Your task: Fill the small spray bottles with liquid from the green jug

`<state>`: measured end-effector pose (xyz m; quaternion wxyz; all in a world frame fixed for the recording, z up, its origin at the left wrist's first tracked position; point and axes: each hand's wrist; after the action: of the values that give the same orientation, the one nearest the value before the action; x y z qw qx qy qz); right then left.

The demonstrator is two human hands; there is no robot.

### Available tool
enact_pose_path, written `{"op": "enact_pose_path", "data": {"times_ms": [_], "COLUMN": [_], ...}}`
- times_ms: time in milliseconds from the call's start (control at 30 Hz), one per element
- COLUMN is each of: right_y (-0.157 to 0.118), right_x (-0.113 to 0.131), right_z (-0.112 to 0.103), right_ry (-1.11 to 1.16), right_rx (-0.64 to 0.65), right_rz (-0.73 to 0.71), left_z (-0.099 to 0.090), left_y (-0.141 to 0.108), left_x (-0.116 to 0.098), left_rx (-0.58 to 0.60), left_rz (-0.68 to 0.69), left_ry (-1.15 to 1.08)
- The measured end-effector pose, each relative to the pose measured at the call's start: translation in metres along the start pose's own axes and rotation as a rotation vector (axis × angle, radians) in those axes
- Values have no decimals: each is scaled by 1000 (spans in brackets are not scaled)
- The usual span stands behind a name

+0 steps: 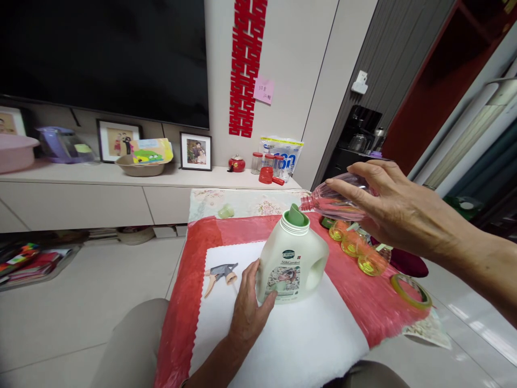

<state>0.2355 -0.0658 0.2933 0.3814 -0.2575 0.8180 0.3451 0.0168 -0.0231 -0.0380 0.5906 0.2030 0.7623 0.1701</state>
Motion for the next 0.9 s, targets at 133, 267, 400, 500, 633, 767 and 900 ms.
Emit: {"op": "enact_pose_path", "data": {"times_ms": [133, 267, 400, 500, 633, 767, 900], "right_y": [2, 3, 4, 5, 5, 4, 4], "right_x": [-2, -3, -4, -5, -6, -9, -10], "right_z": [-2, -2, -1, -1, 0, 4, 4], "right_ry": [12, -3, -4, 1, 1, 5, 16], "right_rx": [18, 19, 7, 6, 4, 27, 22], "right_rz": [-5, 2, -1, -12, -37, -34, -62], "left_z": [0, 0, 1, 2, 1, 1, 1], "left_y": [1, 1, 0, 0, 0, 0, 0], "left_x": [-1, -1, 0, 1, 0, -1, 0], "left_rx": [1, 1, -10, -15, -12, -10, -7], "left_rz": [-13, -10, 2, 11, 12, 8, 17], "left_ry": [-6, -5, 4, 8, 12, 13, 9]}}
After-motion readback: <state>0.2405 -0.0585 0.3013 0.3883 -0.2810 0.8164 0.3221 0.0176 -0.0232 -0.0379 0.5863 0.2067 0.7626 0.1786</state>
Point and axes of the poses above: each hand's wrist, its own y-axis towards the middle knuckle, its own z-axis out of the palm, x = y × z, and after that the axes turned 3 degrees about -y, right-handed
